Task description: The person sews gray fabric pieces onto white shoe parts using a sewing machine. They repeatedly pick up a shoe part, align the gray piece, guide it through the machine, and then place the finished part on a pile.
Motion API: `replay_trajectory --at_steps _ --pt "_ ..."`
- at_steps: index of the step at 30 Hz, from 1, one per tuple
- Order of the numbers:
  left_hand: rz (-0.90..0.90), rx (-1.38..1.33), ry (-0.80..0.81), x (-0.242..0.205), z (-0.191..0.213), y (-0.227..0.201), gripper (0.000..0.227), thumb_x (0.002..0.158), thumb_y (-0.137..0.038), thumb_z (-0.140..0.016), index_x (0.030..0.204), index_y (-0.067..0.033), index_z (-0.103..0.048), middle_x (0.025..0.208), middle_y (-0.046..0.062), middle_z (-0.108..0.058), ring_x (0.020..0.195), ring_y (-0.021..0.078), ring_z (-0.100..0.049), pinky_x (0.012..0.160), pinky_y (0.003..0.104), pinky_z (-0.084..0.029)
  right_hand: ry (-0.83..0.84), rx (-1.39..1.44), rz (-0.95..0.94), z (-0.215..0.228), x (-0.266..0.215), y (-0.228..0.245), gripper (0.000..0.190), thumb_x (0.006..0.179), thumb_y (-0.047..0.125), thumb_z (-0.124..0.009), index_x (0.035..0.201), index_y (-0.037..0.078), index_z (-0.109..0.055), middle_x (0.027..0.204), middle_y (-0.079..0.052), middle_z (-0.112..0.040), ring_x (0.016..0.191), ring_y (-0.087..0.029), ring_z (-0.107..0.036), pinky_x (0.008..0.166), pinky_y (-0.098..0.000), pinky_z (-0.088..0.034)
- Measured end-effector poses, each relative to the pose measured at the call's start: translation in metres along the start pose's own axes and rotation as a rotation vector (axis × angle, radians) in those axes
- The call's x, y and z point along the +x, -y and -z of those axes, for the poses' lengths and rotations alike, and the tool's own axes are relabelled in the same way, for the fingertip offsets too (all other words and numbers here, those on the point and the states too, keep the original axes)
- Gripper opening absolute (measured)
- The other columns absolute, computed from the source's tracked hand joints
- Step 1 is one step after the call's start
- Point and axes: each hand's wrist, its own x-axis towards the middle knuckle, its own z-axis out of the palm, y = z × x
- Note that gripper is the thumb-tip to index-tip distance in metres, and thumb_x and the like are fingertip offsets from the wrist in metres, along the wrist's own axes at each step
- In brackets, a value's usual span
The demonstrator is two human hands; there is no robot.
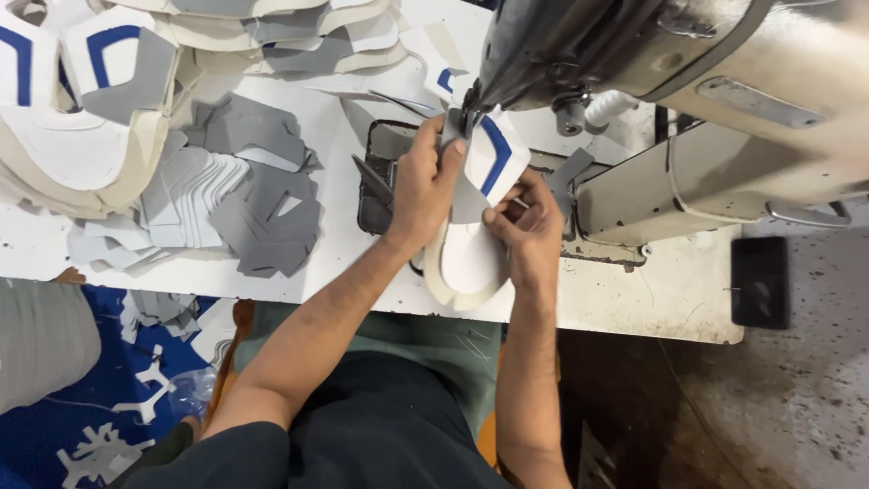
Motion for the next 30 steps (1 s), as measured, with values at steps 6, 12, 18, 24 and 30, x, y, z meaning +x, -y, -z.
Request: replay_trajectory --at_steps 6,12,18,24,30 --pt "0.066 -0.006 0.028 0.002 0.006 -0.001 0.038 0.105 -0.025 -0.06 0.134 -0.0004 -0.06 0.061 0.008 -0.051 0.055 0.0117 -0.046 0.052 0.031 -0.04 -0.028 -0.005 0.041 -0.015 -0.012 -0.003 0.057 0.083 -0.014 -0.072 0.136 -0.005 -0.056 0.103 -0.003 -0.057 0.093 -0.011 -0.06 0.085 -0.0243 -0.051" --pt "0.026 -0.018 0.011 -0.001 0.005 -0.001 0.038 0.107 -0.027 -0.059 0.133 0.0007 -0.06 0.067 0.005 -0.058 0.06 0.0086 -0.05 0.056 0.029 -0.043 -0.006 -0.002 0.032 -0.01 -0.009 -0.007 0.054 0.083 -0.014 -0.071 0.134 -0.005 -0.056 0.103 -0.002 -0.057 0.092 -0.011 -0.058 0.086 -0.0244 -0.052" --pt "-0.046 -0.073 0.02 -0.002 0.004 0.0 0.038 0.111 -0.027 -0.056 0.135 0.0024 -0.057 0.086 0.006 -0.07 0.074 0.008 -0.062 0.069 0.027 -0.052 -0.014 0.028 0.015 -0.01 -0.01 -0.007 0.056 0.082 -0.013 -0.071 0.135 -0.003 -0.056 0.104 -0.002 -0.056 0.094 -0.01 -0.058 0.086 -0.0245 -0.052" --pt "-0.019 -0.077 0.03 -0.008 0.012 0.007 0.04 0.111 -0.028 -0.056 0.136 0.0021 -0.057 0.088 0.006 -0.071 0.077 0.0076 -0.065 0.07 0.026 -0.053 -0.151 -0.195 0.132 -0.013 -0.047 -0.004 0.052 0.09 -0.004 -0.07 0.138 -0.003 -0.052 0.12 -0.007 -0.062 0.106 -0.012 -0.065 0.085 -0.0258 -0.056" --pt "0.233 -0.373 0.077 -0.012 0.032 0.057 0.044 0.112 -0.039 -0.056 0.133 -0.0015 -0.065 0.089 0.001 -0.06 0.073 0.0041 -0.054 0.063 0.023 -0.045 0.209 -0.58 0.839 -0.005 -0.134 -0.045 0.04 0.078 -0.011 -0.055 0.112 0.006 -0.067 0.089 0.0 -0.07 0.08 -0.017 -0.072 0.085 -0.0391 -0.066"
